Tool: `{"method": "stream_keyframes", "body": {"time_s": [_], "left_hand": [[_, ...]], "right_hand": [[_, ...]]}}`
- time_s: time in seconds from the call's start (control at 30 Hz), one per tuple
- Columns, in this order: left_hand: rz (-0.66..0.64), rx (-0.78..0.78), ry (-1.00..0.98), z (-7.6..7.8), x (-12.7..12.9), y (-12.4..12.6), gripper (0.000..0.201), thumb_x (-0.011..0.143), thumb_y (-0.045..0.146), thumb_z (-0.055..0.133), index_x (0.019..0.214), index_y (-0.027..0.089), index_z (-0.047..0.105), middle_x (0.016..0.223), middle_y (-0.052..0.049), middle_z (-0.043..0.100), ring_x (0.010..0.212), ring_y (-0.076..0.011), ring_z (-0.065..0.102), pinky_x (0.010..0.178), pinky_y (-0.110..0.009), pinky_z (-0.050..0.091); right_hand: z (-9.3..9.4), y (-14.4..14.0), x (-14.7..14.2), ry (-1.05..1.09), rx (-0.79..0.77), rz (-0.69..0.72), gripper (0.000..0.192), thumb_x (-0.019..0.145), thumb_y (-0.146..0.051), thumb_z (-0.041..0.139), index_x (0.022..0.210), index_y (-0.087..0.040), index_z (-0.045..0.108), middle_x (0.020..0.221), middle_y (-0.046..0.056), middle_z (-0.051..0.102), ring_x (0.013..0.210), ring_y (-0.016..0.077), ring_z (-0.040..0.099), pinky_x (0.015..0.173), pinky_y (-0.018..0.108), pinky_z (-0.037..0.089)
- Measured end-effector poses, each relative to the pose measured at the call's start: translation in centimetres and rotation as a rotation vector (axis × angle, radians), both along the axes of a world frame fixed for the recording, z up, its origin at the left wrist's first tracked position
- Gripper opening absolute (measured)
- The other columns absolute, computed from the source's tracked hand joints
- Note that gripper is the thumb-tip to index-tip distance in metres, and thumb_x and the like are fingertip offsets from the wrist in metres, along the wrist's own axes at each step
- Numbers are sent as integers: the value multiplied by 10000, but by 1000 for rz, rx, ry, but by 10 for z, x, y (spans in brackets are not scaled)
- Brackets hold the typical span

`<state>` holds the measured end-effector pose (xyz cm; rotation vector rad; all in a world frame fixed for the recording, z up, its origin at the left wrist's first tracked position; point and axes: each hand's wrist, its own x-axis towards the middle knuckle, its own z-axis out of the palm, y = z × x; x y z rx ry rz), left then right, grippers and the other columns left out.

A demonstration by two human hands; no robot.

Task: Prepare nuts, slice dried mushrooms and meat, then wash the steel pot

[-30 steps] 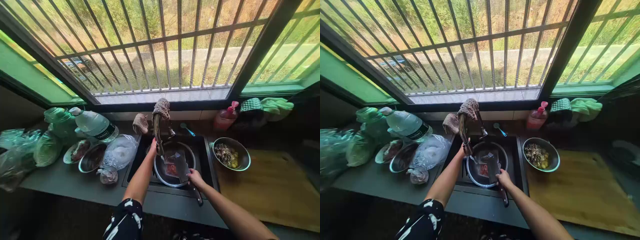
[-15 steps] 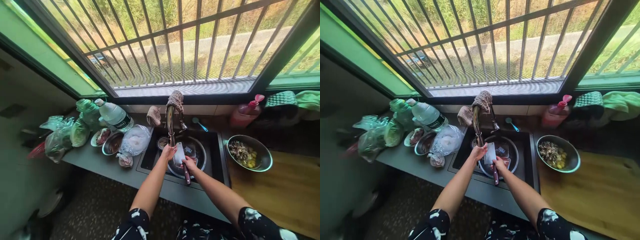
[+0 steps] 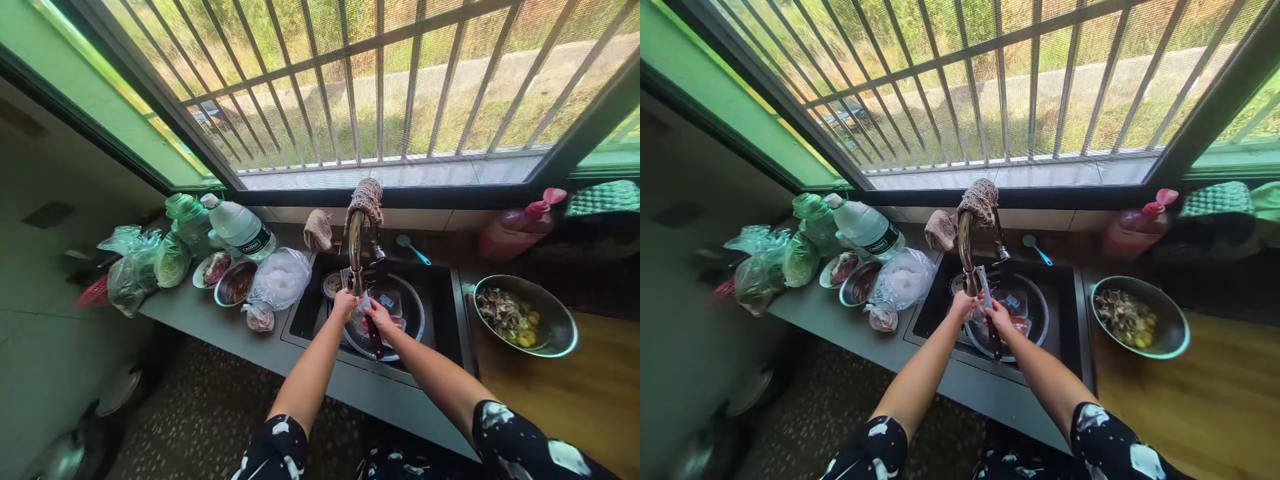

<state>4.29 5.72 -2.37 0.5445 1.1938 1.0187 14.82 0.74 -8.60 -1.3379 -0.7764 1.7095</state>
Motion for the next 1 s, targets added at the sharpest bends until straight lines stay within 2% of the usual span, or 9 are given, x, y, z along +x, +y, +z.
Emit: {"method": "stream_keyframes", "body": {"time_s": [0.13, 0.37, 0.6, 0.7, 0.77, 0.87, 0.93, 1.0], "left_hand": [[-9, -47, -46, -8, -1, -6, 225, 499, 48, 722, 663, 86, 573, 625, -46, 611, 559, -104, 583, 599, -234, 481], [-14, -75, -73, -19, -6, -17, 228, 500, 40, 724, 655, 94, 566, 641, -31, 605, 556, -92, 577, 606, -231, 485], [-13, -1, 12, -22, -6, -24, 278, 456, 69, 728, 677, 108, 565, 648, -15, 595, 535, -85, 551, 566, -220, 460], [3, 74, 184, -22, -9, -22, 248, 486, 112, 709, 690, 129, 568, 632, -8, 588, 532, -93, 539, 561, -227, 445], [36, 111, 340, -22, -16, -19, 180, 550, 168, 669, 705, 145, 580, 631, -6, 584, 541, -96, 531, 557, -219, 429], [118, 85, 534, -22, -31, -17, 138, 640, 273, 595, 711, 156, 583, 649, -5, 578, 594, -103, 532, 578, -208, 417], [158, 91, 596, -23, -39, -19, 190, 619, 311, 620, 711, 154, 565, 652, 6, 564, 608, -98, 526, 590, -198, 411], [138, 132, 573, -24, -41, -23, 245, 564, 317, 676, 685, 148, 546, 614, 22, 542, 561, -85, 506, 565, -191, 404]], "right_hand": [[-4, -3, 6, 78, -12, -12, 529, 686, -312, 524, 1193, -239, 395, 476, -70, 483, 431, 109, 503, 423, 219, 417], [-11, -10, 13, 58, -16, -29, 511, 664, -304, 537, 1157, -226, 428, 477, -71, 486, 406, 99, 489, 398, 205, 401], [-15, -11, 2, 47, 54, -14, 476, 652, -293, 547, 1112, -213, 455, 605, -57, 540, 421, 75, 478, 440, 210, 408], [-6, -12, -2, -182, 134, 71, 499, 674, -267, 537, 1158, -200, 440, 665, -31, 564, 481, 87, 491, 499, 226, 420], [3, -13, -3, -476, 230, 173, 506, 672, -213, 547, 1168, -195, 451, 760, 6, 582, 587, 110, 523, 586, 240, 429], [16, -18, -1, -987, 413, 369, 459, 705, -145, 513, 1158, -206, 474, 978, 77, 544, 782, 157, 529, 717, 270, 412], [22, -22, 1, -1246, 548, 522, 430, 747, -131, 468, 1168, -218, 461, 1081, 114, 488, 892, 196, 496, 745, 295, 404], [27, -25, 3, -1390, 659, 655, 399, 789, -141, 418, 1179, -220, 440, 1117, 137, 457, 959, 228, 455, 736, 314, 410]]}}
